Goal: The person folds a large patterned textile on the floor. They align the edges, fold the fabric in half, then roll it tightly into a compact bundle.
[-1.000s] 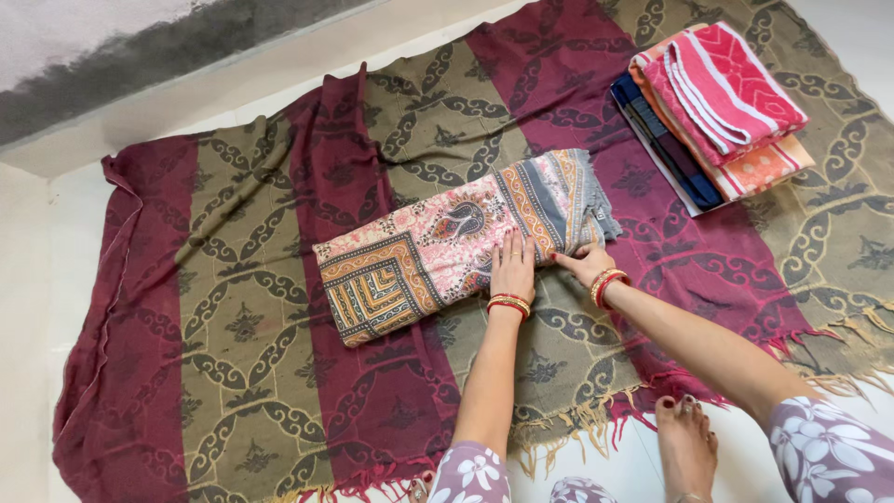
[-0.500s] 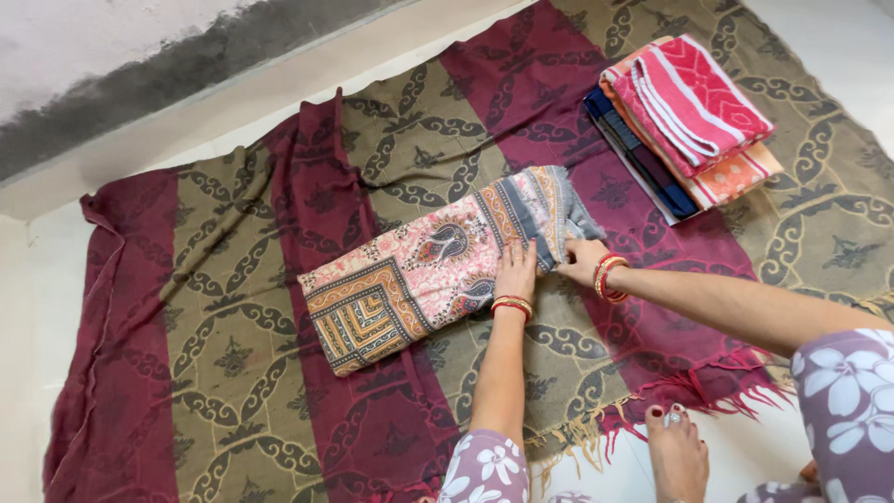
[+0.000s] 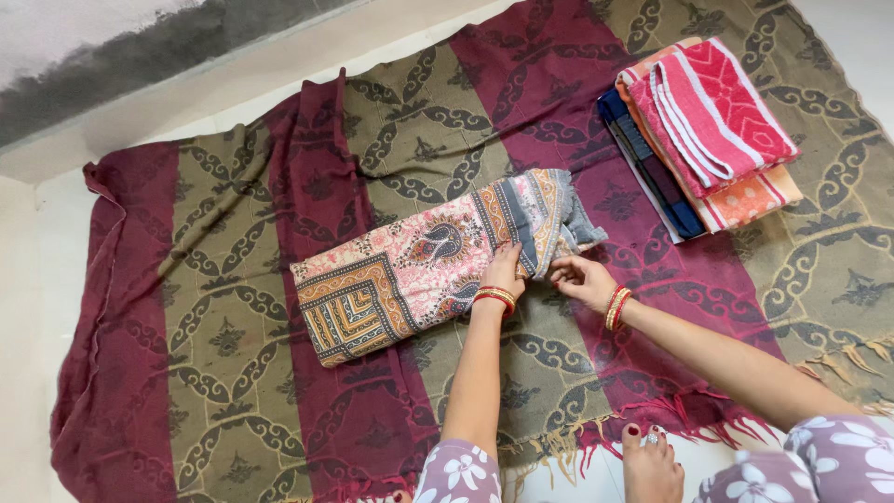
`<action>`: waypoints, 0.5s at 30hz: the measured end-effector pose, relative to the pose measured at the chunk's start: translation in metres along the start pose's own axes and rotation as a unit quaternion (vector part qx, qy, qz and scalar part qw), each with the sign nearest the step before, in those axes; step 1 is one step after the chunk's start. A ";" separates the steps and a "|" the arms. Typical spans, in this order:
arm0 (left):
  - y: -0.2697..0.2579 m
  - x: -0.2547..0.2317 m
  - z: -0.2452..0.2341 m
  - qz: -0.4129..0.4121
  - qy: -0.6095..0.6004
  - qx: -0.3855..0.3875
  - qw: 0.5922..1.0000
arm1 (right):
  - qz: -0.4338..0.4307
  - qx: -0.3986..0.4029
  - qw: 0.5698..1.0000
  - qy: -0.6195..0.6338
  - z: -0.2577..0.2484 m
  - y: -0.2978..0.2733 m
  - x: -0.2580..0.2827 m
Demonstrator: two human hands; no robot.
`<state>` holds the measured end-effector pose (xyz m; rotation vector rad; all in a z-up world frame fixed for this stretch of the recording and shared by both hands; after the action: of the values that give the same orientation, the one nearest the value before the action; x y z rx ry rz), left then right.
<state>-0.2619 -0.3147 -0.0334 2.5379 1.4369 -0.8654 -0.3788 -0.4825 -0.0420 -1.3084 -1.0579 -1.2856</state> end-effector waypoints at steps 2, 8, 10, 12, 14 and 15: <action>0.002 -0.002 -0.010 -0.011 -0.032 -0.019 0.999 | 0.001 0.010 0.995 -0.098 0.002 -0.001 0.020; 0.003 -0.016 -0.028 -0.124 -0.024 0.030 0.992 | -0.274 -0.066 0.873 -0.398 0.034 -0.002 0.072; 0.003 -0.029 -0.034 -0.116 -0.030 0.017 0.993 | -0.232 -0.119 0.866 -0.426 0.039 0.006 0.056; 0.002 -0.039 -0.039 -0.100 -0.048 0.005 0.994 | -0.181 -0.133 0.882 -0.414 0.032 0.019 0.030; 0.000 -0.043 -0.039 -0.080 -0.080 -0.003 0.994 | -0.117 -0.103 0.918 -0.365 0.011 0.028 0.000; -0.001 -0.045 -0.041 -0.048 -0.089 -0.009 0.995 | -0.108 -0.070 0.953 -0.275 0.001 0.034 -0.013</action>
<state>-0.2629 -0.3342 0.0242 2.3272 1.5119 -1.0577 -0.3462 -0.4856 -0.0572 -1.7572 -1.5525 -1.1945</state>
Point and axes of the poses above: each hand's wrist, its own y-axis towards the middle knuckle, its own z-axis out of the palm, x = y × z, the point moved 5 cm from there along y, towards the middle knuckle, and after that the axes turned 8 degrees about -z, right-handed, at the moved point
